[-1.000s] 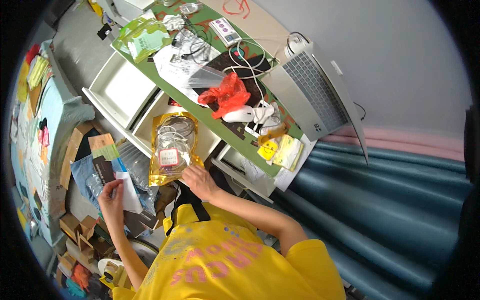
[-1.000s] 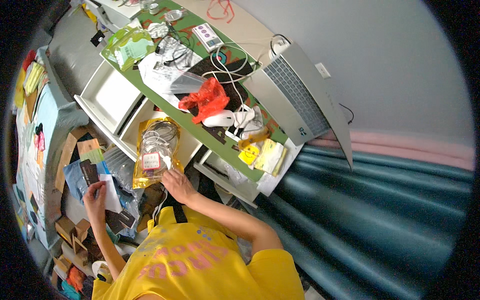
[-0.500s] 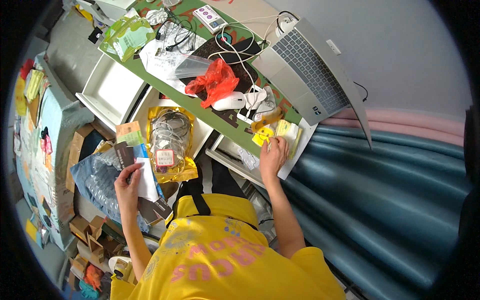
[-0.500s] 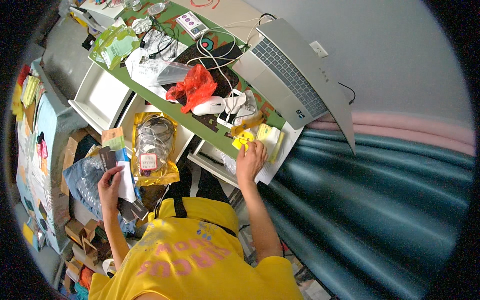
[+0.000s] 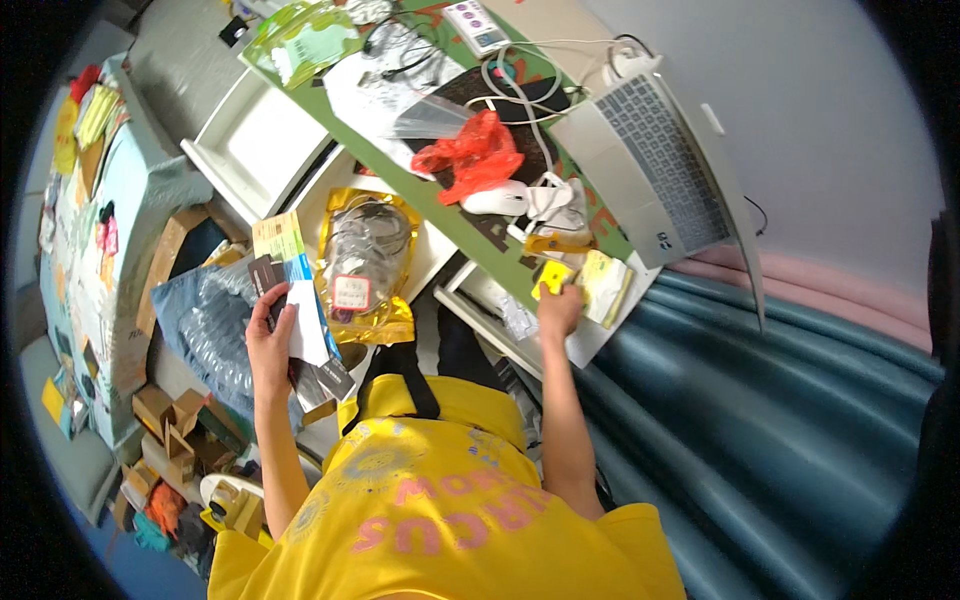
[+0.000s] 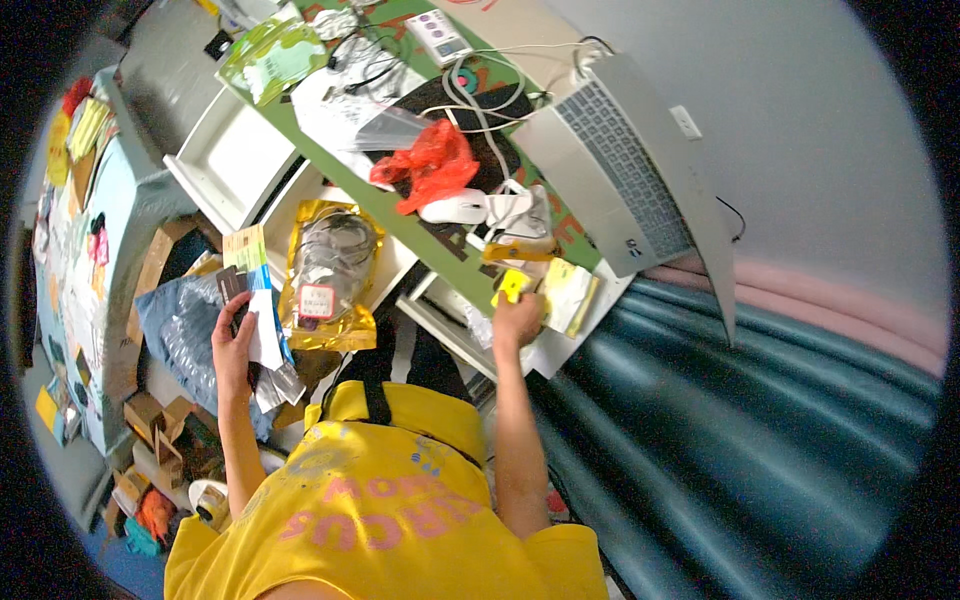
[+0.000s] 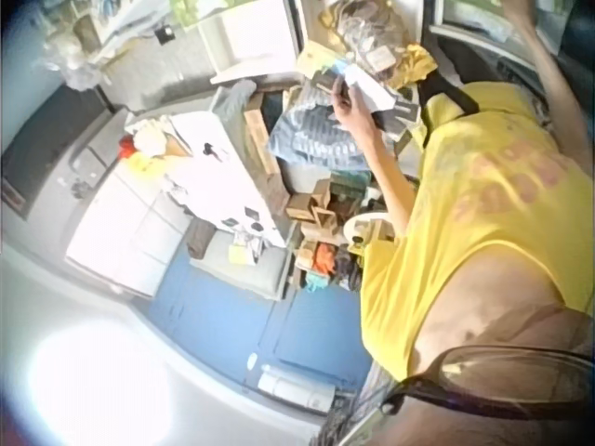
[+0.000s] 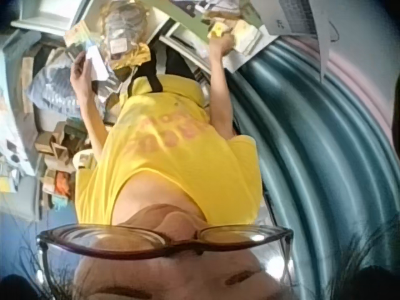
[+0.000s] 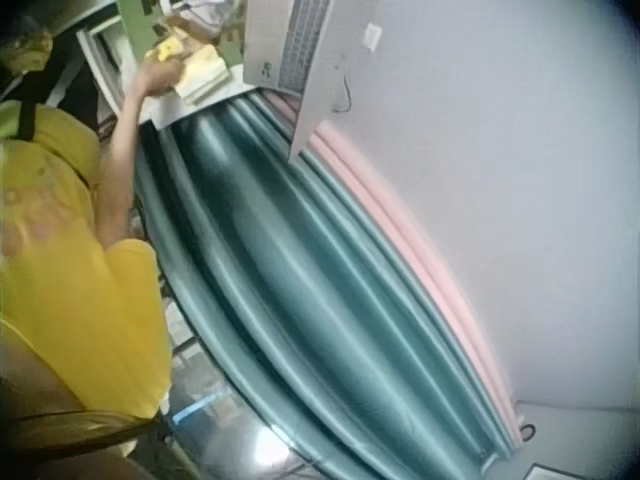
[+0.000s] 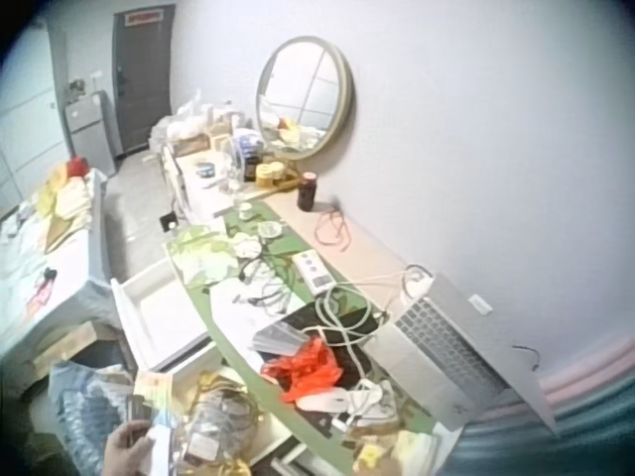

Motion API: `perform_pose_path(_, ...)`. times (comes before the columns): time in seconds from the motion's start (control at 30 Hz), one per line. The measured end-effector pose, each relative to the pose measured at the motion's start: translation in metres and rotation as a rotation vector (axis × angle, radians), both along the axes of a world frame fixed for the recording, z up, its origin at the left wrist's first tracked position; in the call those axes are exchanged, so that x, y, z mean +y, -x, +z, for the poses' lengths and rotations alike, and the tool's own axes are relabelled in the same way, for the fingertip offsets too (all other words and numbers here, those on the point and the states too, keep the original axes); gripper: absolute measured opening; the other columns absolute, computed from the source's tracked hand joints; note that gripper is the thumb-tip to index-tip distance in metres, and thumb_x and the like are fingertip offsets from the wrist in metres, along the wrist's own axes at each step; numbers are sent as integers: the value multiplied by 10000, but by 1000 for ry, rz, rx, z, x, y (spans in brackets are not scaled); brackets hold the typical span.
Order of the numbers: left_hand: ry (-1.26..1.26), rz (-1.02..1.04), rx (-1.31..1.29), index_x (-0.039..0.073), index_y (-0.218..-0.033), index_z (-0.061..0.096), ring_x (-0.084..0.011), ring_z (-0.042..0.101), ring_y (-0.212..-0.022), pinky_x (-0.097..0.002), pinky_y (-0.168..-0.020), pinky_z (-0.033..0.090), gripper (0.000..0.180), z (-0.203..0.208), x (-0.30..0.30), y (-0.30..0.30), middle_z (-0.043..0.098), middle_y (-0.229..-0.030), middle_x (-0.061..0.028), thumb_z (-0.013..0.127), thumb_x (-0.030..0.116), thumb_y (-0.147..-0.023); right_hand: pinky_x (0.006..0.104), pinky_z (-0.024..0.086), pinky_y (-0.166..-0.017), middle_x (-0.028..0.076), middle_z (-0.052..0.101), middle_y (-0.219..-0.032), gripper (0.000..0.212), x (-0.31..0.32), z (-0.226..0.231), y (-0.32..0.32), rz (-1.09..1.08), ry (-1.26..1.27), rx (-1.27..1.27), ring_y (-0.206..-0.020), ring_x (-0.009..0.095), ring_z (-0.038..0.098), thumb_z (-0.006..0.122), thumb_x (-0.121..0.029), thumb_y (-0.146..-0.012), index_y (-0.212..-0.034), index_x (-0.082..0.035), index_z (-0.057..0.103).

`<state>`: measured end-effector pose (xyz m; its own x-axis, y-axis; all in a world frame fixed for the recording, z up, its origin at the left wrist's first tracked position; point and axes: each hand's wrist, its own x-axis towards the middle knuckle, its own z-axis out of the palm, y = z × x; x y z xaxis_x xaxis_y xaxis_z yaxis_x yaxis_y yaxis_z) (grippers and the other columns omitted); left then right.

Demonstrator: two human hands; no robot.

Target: The person sorts through various small items on a cluttered desk, including a white box, a black pouch, bubble wrap, and several papers. They open and close a drawer, moving items between the drawer and the desk surface while handling each object individually.

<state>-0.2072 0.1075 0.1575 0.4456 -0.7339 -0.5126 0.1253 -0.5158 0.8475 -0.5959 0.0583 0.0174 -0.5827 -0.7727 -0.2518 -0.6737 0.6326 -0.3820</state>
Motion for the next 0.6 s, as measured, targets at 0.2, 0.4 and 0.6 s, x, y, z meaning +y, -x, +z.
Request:
perform_pose_path(0.2,159,307,-188,54,-1249,428,-101,501,-944,-215,-829,404,443,-2,30,-44,514,-1128,-44,569,30,-830,382,546,-688,144,551,-1066,354,18,72,-14,-510,38,-990,-865,306,623,527,3,-805,-1151,-42,465)
perform_pose_path(0.4,249,490,-244,91,-1372,259,-160,515,-1024,-279,-835,441,601,24,64,-87,441,-1271,-88,559,70,-851,348,547,-699,136,583,-1008,314,47,110,-53,-78,-148,-872,-886,261,620,503,24,-815,-1128,16,481)
perform_pose_path(0.6,180,530,-52,53,-1250,386,-99,554,-874,-234,-717,467,424,17,76,-81,551,-1079,-42,529,32,-852,345,540,-738,116,569,-1040,277,24,52,-149,140,-268,-1219,-901,201,594,467,-41,-882,-1154,6,443)
